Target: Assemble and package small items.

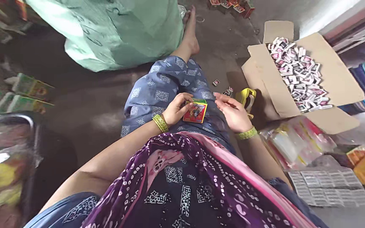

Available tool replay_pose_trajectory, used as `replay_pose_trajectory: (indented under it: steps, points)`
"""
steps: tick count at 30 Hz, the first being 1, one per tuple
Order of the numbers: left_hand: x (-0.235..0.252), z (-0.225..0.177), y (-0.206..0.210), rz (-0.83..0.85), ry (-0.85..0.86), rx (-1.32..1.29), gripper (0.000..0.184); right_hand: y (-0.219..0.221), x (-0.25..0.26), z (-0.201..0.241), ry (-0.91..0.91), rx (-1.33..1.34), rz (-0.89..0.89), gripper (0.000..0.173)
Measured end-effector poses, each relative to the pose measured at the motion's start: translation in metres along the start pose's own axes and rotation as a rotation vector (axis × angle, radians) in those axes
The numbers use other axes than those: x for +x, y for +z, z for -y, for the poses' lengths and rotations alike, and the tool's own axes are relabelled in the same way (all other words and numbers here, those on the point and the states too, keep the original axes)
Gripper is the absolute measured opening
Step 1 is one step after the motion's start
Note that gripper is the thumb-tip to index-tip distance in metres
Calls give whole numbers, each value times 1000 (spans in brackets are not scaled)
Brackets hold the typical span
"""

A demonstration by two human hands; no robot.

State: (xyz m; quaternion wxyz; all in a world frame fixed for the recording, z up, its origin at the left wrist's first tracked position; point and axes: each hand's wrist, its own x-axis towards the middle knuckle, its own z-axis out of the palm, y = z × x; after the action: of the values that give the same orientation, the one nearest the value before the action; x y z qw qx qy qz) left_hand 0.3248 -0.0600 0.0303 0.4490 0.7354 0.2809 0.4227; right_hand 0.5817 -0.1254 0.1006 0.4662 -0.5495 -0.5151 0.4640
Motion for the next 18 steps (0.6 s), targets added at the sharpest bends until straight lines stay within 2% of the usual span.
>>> replay_pose_trajectory:
  steps: [4, 9, 15, 18]
  points:
    - [-4, 0, -3, -14, 12, -15, 20, 50, 12, 13, 13, 25, 129, 19]
    - [-4, -1, -4, -11, 41, 19, 23, 68, 19, 1, 88, -49, 34, 17]
    - [1, -2, 3, -37, 56, 89, 35, 71, 21, -11, 79, -14, -58, 12]
    - [1, -5, 5, -73, 83, 122, 35, 76, 23, -13, 72, -5, -88, 8]
